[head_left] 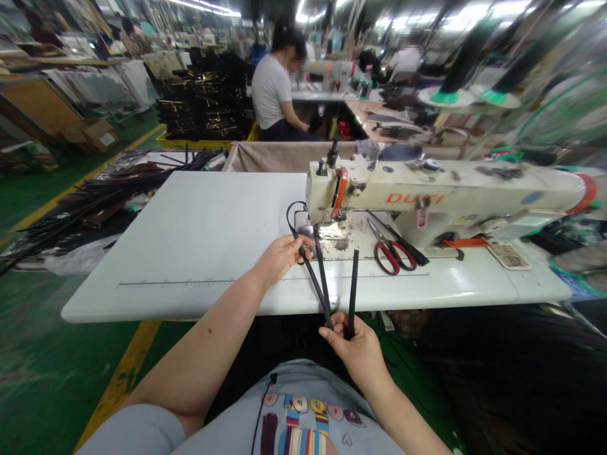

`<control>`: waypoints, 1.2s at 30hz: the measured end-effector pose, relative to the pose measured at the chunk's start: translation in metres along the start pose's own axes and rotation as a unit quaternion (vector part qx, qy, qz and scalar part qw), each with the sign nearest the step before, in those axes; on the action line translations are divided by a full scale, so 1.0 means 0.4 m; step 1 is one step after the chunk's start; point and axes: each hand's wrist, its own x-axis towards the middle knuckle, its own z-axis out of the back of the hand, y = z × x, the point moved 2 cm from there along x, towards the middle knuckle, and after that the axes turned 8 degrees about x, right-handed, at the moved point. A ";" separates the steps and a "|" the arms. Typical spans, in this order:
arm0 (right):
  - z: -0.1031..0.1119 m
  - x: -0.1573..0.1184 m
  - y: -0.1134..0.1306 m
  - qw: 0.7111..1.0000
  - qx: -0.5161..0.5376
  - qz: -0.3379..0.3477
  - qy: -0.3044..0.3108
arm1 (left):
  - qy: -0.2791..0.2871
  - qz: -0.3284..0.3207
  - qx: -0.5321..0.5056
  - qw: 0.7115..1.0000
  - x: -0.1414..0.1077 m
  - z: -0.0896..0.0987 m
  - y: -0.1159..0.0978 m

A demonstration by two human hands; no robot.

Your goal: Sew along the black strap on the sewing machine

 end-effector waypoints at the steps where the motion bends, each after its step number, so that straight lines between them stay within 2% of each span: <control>1: 0.000 0.000 0.001 1.000 -0.001 0.001 0.000 | 0.001 0.000 -0.001 1.000 0.000 0.000 0.000; 17: 0.005 0.002 -0.011 0.999 0.018 -0.030 -0.001 | -0.001 0.004 -0.004 1.000 -0.002 -0.008 -0.008; 22: 0.005 -0.004 -0.010 1.000 -0.004 -0.014 -0.001 | -0.009 0.018 -0.006 1.000 -0.002 -0.012 -0.014; 29: 0.009 -0.003 -0.026 0.998 -0.018 -0.016 0.051 | -0.012 0.018 0.031 0.999 -0.004 -0.015 -0.013; 36: -0.003 -0.008 -0.023 0.990 0.017 -0.059 0.126 | -0.044 -0.028 0.112 0.992 -0.002 -0.005 -0.005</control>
